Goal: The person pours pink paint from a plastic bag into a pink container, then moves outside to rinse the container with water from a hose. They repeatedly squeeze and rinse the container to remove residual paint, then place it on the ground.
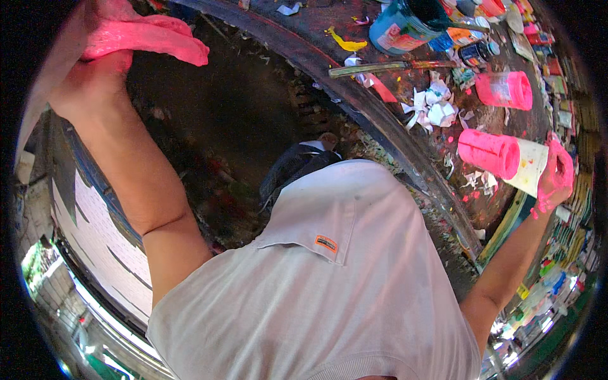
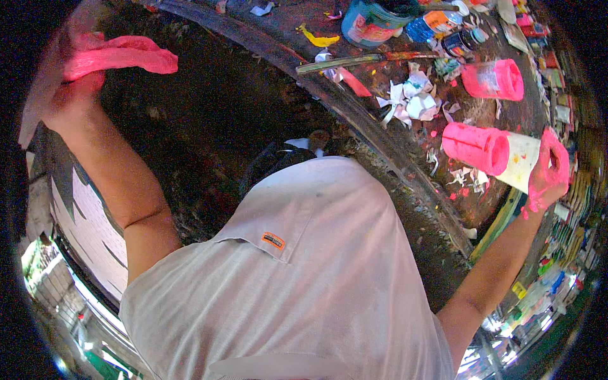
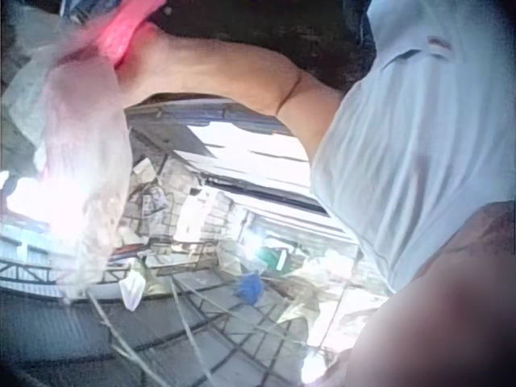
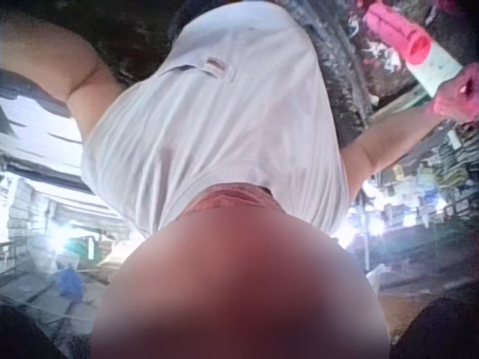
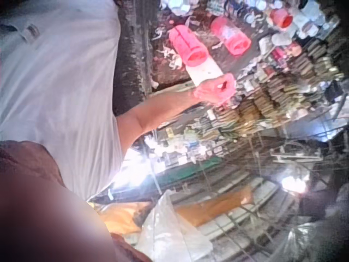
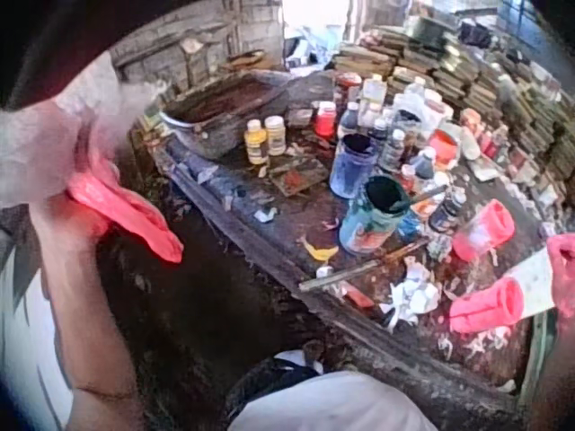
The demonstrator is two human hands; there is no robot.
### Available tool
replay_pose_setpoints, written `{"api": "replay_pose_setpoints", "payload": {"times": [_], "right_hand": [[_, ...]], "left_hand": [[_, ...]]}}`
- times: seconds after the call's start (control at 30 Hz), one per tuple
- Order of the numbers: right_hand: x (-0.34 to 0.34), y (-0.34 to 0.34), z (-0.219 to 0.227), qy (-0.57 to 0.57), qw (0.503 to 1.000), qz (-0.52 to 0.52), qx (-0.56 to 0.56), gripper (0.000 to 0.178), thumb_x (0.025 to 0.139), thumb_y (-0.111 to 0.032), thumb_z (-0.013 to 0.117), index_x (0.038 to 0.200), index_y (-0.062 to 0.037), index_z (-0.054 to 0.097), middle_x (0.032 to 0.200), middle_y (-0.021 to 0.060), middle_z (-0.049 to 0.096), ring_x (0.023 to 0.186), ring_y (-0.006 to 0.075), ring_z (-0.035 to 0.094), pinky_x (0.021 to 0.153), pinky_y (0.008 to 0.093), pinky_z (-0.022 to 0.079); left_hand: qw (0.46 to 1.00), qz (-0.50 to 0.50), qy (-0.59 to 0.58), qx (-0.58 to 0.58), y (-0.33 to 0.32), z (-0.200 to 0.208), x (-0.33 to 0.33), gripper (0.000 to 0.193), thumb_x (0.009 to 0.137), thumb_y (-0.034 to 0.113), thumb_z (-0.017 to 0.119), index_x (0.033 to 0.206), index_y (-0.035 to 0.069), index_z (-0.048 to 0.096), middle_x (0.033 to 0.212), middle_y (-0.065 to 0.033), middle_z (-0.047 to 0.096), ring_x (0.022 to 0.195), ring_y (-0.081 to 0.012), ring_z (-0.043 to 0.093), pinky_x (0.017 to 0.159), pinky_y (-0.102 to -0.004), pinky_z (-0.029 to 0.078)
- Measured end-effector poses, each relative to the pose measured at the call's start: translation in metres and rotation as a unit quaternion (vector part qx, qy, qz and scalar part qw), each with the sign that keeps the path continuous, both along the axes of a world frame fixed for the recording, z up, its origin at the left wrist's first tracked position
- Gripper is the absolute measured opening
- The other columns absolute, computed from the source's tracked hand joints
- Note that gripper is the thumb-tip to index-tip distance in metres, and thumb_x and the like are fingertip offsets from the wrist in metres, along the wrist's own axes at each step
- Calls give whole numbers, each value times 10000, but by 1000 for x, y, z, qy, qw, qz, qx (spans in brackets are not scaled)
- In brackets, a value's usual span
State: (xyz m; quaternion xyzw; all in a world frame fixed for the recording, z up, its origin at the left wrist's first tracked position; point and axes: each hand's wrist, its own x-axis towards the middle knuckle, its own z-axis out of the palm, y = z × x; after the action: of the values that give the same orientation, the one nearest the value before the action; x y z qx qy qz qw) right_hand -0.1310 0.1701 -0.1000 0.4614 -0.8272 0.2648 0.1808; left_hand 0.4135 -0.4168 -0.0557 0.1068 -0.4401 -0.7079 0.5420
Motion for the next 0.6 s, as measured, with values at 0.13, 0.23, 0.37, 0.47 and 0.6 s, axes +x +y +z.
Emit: {"api": "replay_pose_setpoints", "payload": {"times": [0.13, 0.23, 0.37, 0.47, 0.6], "right_hand": [[-26, -44, 14, -74, 989, -57, 113, 374, 1036, -122, 729, 1397, -31, 696, 1398, 107, 723, 1295, 229, 661, 1143, 389, 487], [-44, -70, 7, -35, 985, 8, 170, 500, 1035, -146, 728, 1516, -71, 609, 1529, 111, 630, 1403, 238, 586, 1166, 402, 466], [-84, -80, -14, 79, 962, 40, 258, 638, 1001, -123, 749, 1594, -83, 518, 1617, 131, 543, 1469, 273, 531, 1224, 413, 410], [-118, -74, -49, 7, 967, 71, 244, 622, 952, -118, 790, 1532, -54, 577, 1534, 154, 613, 1438, 319, 559, 1224, 432, 417], [-107, -80, -60, 74, 960, 122, 241, 433, 892, -121, 814, 1315, -75, 733, 1344, 143, 728, 1283, 350, 656, 1148, 446, 489]], "left_hand": [[998, 25, 42, 34, 33, -24, 2, 473, 957, 394, 742, 1301, 72, 700, 1251, -169, 733, 981, -371, 717, 781, -523, 578], [995, 36, 70, 56, 52, -38, 11, 464, 949, 398, 754, 1287, 83, 712, 1252, -155, 740, 968, -358, 721, 764, -501, 578], [995, -83, 32, 35, 28, -57, 74, 490, 974, 350, 716, 1338, 30, 646, 1320, -189, 694, 1184, -405, 675, 960, -628, 583], [999, -39, 5, 30, 45, -59, 89, 504, 973, 380, 728, 1343, 47, 645, 1304, -170, 700, 1170, -380, 674, 954, -604, 584], [993, 75, -20, 93, 78, -62, 105, 573, 982, 440, 716, 1426, 97, 601, 1340, -143, 691, 1164, -382, 677, 924, -572, 605]]}}
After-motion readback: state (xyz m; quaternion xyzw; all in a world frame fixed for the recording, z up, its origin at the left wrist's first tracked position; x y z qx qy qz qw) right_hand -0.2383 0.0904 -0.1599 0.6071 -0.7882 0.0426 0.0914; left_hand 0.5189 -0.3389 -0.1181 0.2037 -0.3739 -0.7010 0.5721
